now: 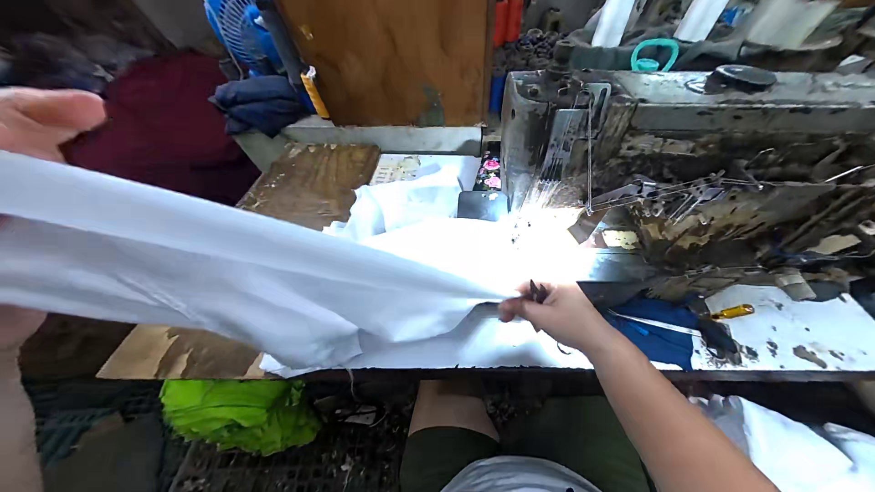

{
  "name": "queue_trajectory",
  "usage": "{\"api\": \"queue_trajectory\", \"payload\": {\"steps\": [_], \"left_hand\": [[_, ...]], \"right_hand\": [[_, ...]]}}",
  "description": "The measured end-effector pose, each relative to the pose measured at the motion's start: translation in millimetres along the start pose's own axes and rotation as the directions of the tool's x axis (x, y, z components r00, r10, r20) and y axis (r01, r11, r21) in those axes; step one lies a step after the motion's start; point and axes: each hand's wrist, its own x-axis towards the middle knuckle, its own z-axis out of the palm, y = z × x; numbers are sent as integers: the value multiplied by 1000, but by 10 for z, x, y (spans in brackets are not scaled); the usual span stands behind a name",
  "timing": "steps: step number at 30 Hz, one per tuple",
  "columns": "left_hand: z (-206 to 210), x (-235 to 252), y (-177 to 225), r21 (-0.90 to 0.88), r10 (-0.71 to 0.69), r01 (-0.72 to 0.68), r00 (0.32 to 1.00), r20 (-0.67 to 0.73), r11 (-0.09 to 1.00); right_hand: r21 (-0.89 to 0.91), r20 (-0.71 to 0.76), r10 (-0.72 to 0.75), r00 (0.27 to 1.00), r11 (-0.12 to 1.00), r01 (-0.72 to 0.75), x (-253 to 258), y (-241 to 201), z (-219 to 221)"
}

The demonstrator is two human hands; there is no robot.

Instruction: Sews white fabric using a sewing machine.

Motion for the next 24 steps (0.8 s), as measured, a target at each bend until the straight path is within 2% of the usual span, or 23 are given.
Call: {"api": "queue_trajectory", "payload": {"steps": [2,3,5,10,13,16,18,19,21,23,24], "left_hand": [[166,49,-145,-231,96,-75,992,82,970],[249,68,-148,-291,114,-77,987,111,954],[404,157,-1,-310,112,-59,981,156,949],[696,442,478,-159,161,-122,953,256,980],[788,459,604,32,138,-159,926,350,987],[808,397,429,302,201,-397,833,516,867],[930,382,374,395,209,-489,794,571,778],[1026,385,394,387,208,-489,790,577,782],[1217,358,396,251,193,-404,785,589,879],[1382,261,345,-29,149,-171,746,650,985],[1468,216,337,-159,155,-62,719,678,985]], "right_hand": [[91,-101,-197,975,974,206,-47,311,65],[85,-134,-278,951,953,290,-50,403,91],[40,-176,-352,919,931,364,-43,465,132],[-28,-211,-387,898,920,390,-9,470,169],[-71,-193,-469,862,883,464,7,528,176],[-124,-184,-500,846,866,485,8,547,188],[-157,-177,-514,840,857,491,3,541,186],[-170,-171,-518,838,853,493,0,537,184],[-190,-163,-514,842,854,484,-20,529,186],[-188,-155,-513,844,854,485,-41,534,191],[-187,-152,-513,845,854,485,-46,537,191]]}}
